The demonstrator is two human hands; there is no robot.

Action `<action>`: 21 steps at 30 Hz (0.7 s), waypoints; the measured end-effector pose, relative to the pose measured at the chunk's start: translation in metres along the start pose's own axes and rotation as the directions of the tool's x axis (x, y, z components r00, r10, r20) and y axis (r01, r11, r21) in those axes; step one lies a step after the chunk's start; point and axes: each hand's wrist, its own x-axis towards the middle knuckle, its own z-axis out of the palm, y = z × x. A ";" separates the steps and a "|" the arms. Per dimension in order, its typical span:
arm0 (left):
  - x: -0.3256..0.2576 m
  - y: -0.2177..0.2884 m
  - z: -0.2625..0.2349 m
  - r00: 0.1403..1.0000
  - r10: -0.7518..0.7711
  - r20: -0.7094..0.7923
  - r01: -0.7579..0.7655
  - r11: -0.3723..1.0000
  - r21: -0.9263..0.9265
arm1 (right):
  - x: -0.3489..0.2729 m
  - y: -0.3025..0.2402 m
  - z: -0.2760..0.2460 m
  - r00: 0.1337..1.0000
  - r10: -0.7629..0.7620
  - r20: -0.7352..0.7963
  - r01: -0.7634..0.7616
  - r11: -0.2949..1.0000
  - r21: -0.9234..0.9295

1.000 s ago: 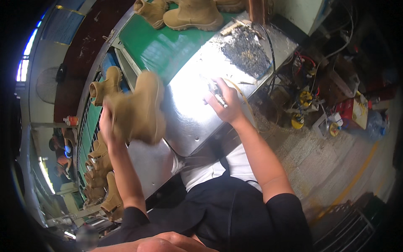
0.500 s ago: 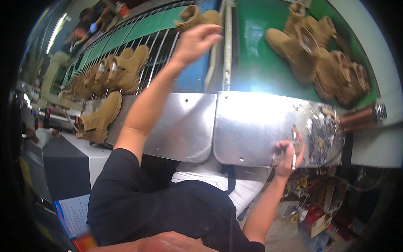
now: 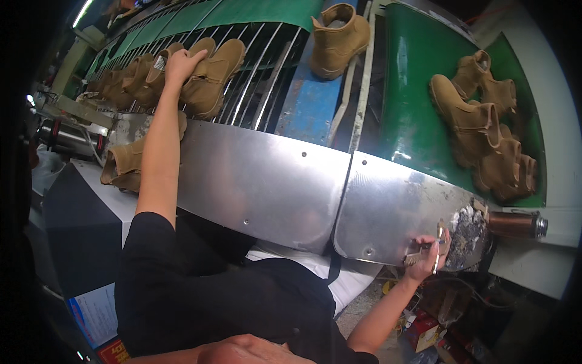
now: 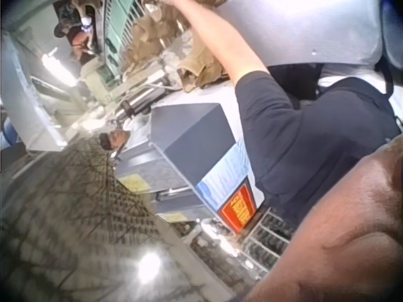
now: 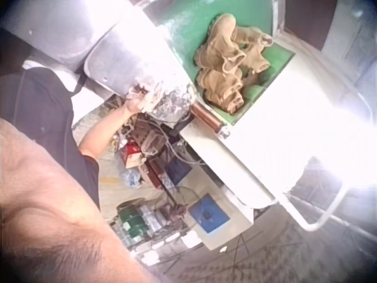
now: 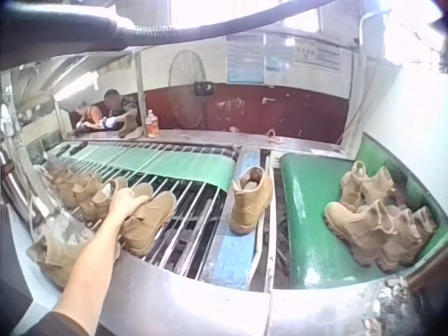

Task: The person picks up tan boots from a conveyor belt, wipes the outsole and heel area with a tool, and places them back on the belt.

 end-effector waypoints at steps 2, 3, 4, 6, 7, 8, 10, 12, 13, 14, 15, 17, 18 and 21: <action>-0.007 -0.010 -0.001 0.994 0.069 -0.083 -0.072 0.997 -0.033 | 0.004 0.005 0.001 1.000 -0.022 -0.007 0.022 1.000 0.006; -0.016 -0.017 -0.003 0.991 0.087 -0.101 -0.097 0.991 -0.094 | 0.008 0.011 -0.004 0.999 -0.046 -0.008 0.046 0.998 -0.034; -0.033 -0.015 -0.014 0.994 0.077 -0.079 -0.091 0.976 -0.196 | 0.008 0.011 -0.003 0.999 -0.054 0.006 0.054 0.997 -0.053; -0.091 -0.012 -0.031 0.948 0.198 -0.249 -0.303 0.801 -0.516 | 0.008 0.008 0.003 0.998 -0.067 0.007 0.067 0.997 -0.044; -0.128 0.005 -0.039 0.938 0.228 -0.260 -0.342 0.725 -0.597 | 0.004 0.004 0.005 0.999 -0.040 -0.025 0.039 0.998 -0.046; -0.164 0.010 -0.045 0.936 0.271 -0.225 -0.352 0.731 -0.585 | 0.004 0.005 0.002 0.998 -0.060 -0.007 0.060 0.998 -0.037; -0.222 0.001 -0.038 0.899 0.383 -0.213 -0.415 0.586 -0.696 | 0.000 0.002 0.006 0.998 -0.057 -0.011 0.056 0.996 -0.070; -0.270 -0.001 -0.044 0.855 0.501 -0.133 -0.459 0.613 -0.643 | -0.001 0.002 0.001 0.997 -0.079 -0.003 0.079 0.995 -0.066; -0.289 0.003 -0.048 0.829 0.555 -0.070 -0.475 0.632 -0.613 | -0.003 0.000 0.001 0.997 -0.077 -0.005 0.077 0.996 -0.052; -0.298 0.016 -0.058 0.724 0.690 0.032 -0.568 0.621 -0.540 | -0.003 0.003 -0.005 0.997 -0.080 -0.004 0.079 0.994 -0.081; -0.308 0.031 -0.072 0.602 0.786 0.144 -0.658 0.590 -0.469 | -0.004 0.001 -0.005 0.997 -0.079 0.009 0.080 0.994 -0.073; -0.329 0.056 -0.085 0.568 0.772 0.286 -0.481 0.593 -0.646 | -0.005 0.003 -0.009 0.996 -0.087 0.006 0.087 0.994 -0.066; -0.328 0.081 -0.095 0.436 0.896 0.080 -0.725 0.402 -0.559 | -0.004 0.005 -0.011 0.993 -0.117 0.015 0.117 0.991 -0.070; -0.329 0.151 -0.104 0.271 0.962 -0.016 -0.917 0.253 -0.308 | -0.004 0.002 -0.010 0.994 -0.102 0.024 0.104 0.993 -0.062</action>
